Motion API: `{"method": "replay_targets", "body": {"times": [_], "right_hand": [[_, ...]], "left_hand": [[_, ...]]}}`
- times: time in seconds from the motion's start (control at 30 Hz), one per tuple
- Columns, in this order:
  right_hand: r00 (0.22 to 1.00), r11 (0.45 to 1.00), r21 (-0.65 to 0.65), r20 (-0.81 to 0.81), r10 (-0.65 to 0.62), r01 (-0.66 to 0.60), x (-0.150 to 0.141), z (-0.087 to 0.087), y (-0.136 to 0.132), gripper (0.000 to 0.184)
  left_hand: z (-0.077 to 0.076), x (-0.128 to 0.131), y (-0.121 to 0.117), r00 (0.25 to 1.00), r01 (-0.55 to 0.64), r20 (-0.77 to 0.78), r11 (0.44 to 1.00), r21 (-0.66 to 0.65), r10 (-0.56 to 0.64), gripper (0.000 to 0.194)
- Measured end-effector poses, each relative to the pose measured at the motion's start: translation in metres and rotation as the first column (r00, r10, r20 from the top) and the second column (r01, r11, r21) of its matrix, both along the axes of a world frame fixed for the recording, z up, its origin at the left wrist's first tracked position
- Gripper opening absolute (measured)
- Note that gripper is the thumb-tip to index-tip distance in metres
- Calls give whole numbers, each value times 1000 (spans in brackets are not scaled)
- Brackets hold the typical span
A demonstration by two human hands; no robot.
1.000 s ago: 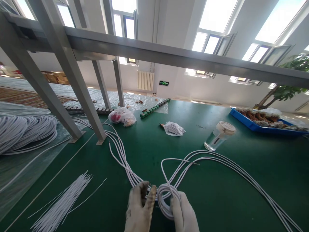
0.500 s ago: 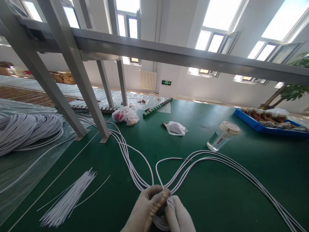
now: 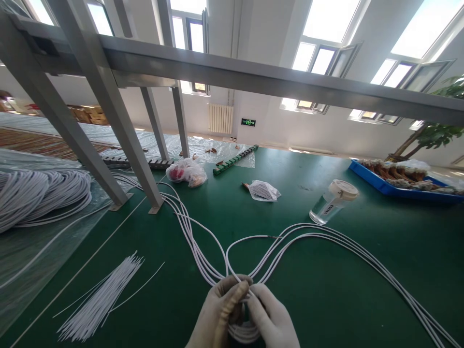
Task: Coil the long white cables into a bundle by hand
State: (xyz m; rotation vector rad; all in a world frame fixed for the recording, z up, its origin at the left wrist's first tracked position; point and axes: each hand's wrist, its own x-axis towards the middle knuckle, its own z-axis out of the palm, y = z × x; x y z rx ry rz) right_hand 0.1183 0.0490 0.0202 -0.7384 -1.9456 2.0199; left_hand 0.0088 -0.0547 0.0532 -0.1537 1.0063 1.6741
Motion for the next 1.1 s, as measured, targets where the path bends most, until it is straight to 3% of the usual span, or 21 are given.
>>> {"method": "replay_targets", "body": {"times": [0.1, 0.27, 0.33, 0.47, 0.57, 0.7, 0.83, 1.0, 1.1], "right_hand": [[999, 992, -130, -51, -1, -5, -2, 5, 5, 40], [1000, 979, -205, -18, -11, 7, -3, 6, 8, 39], [1000, 979, -205, -18, -15, 11, -4, 6, 8, 39], [999, 967, -255, -44, -31, 19, -7, 5, 4, 37], [999, 951, -308, -39, -34, 20, -7, 10, -1, 40], [999, 973, -229, -2, -42, 41, -4, 18, -6, 40], [998, 990, -130, -14, -60, 58, -2, 17, -8, 43], [998, 979, -195, 11, -66, 67, -8, 7, -10, 42], [998, 984, -170, 34, -54, 59, -10, 3, -6, 42]], "left_hand": [[-2, -1, -1, 1000, -2, -10, 999, 44, 2, 32], [-16, 3, 7, 1000, -1, -15, 977, 214, 4, 33], [-20, 5, 9, 997, -7, -70, 985, 172, 19, 36], [-22, 4, 7, 992, -49, -121, 998, -47, 43, 40], [-24, 4, 6, 982, -71, -178, 994, -78, 56, 43], [-26, 6, 7, 970, -122, -218, 991, -56, 107, 38], [-27, 7, 6, 980, -91, -177, 996, -8, 89, 37], [-25, 0, 3, 990, -81, -112, 997, 15, 82, 34], [-20, -1, 2, 991, -52, -120, 998, 32, 55, 38]]}}
